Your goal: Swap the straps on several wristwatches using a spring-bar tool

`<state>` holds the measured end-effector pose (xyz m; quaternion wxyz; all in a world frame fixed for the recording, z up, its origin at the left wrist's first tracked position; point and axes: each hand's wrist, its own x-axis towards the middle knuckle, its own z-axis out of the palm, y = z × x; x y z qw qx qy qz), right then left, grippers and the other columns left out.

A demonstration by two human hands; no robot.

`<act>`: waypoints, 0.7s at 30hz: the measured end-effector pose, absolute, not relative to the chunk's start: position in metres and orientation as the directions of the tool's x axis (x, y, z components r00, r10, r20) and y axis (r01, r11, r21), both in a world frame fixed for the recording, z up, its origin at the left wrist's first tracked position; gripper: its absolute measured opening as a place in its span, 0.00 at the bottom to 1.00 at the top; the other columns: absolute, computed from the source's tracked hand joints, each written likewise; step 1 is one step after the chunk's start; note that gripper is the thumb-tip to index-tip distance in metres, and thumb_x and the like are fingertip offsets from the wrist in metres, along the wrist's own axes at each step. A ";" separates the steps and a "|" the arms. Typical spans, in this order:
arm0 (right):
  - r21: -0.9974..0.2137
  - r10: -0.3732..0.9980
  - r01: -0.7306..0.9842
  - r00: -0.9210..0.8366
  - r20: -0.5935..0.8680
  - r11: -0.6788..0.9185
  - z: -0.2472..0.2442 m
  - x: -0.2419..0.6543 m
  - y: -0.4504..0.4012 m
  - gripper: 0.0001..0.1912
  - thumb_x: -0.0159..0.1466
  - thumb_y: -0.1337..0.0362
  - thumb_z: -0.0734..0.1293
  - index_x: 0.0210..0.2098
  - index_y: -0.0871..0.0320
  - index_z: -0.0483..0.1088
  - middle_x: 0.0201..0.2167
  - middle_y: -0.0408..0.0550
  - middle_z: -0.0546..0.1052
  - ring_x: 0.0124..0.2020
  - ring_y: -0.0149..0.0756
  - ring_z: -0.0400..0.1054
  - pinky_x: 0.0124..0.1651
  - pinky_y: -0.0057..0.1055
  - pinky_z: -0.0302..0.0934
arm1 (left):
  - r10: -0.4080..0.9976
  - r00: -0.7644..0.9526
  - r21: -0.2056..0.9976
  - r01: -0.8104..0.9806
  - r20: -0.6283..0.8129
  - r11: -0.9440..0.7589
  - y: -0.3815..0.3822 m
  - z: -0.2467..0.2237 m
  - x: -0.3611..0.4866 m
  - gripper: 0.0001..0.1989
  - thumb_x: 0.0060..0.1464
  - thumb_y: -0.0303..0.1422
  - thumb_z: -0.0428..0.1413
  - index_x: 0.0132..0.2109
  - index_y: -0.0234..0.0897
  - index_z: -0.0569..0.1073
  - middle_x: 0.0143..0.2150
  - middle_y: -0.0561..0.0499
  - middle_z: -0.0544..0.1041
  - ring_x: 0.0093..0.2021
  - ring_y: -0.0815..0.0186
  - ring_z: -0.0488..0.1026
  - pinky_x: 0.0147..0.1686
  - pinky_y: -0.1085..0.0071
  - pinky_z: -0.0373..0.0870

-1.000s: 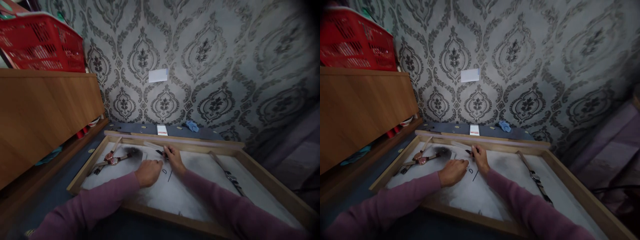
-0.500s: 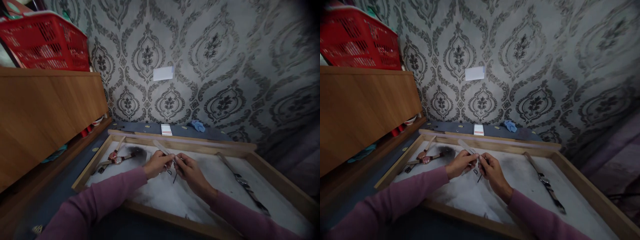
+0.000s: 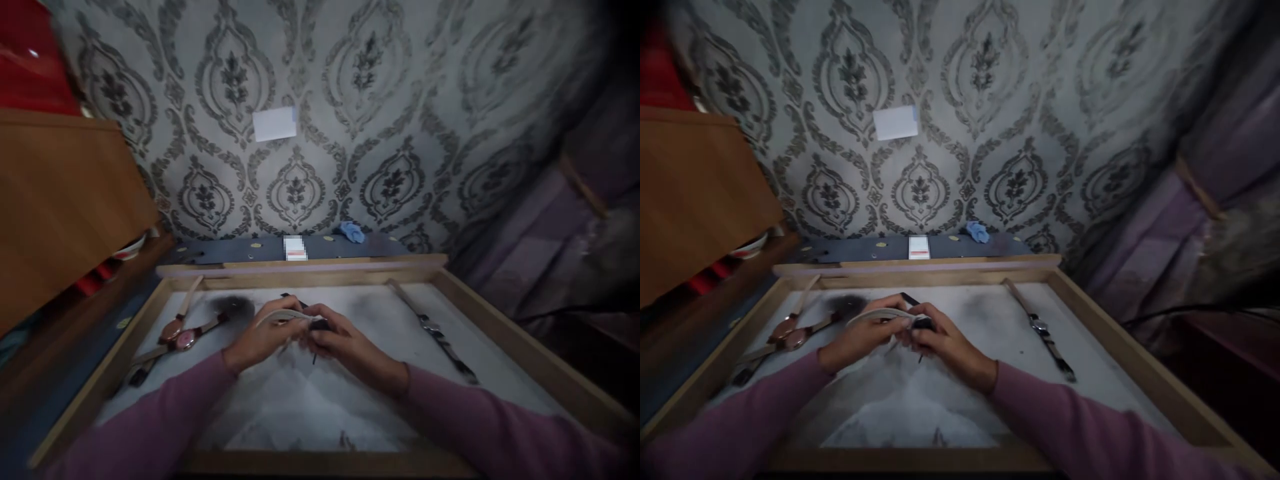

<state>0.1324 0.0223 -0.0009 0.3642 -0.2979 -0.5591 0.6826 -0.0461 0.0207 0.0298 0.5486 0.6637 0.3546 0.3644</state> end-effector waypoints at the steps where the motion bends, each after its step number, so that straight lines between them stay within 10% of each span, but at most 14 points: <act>1: -0.983 0.826 -0.163 -0.563 0.024 -0.083 0.000 0.134 0.023 0.19 0.56 0.58 0.71 0.42 0.57 0.63 0.30 0.43 0.73 0.28 0.29 0.63 0.27 0.25 0.52 | 0.867 0.485 0.985 0.059 0.116 -0.165 0.021 0.028 -0.046 0.12 0.57 0.40 0.56 0.32 0.37 0.67 0.25 0.55 0.71 0.28 0.69 0.68 0.29 0.74 0.60; 21: -0.964 0.775 -0.078 -0.580 0.251 0.254 -0.001 0.142 0.025 0.06 0.65 0.62 0.63 0.37 0.58 0.69 0.33 0.44 0.72 0.36 0.33 0.67 0.44 0.32 0.61 | 0.879 0.417 0.894 0.267 0.229 -0.359 0.028 0.012 -0.047 0.12 0.64 0.40 0.49 0.34 0.38 0.67 0.25 0.57 0.67 0.26 0.70 0.64 0.26 0.75 0.59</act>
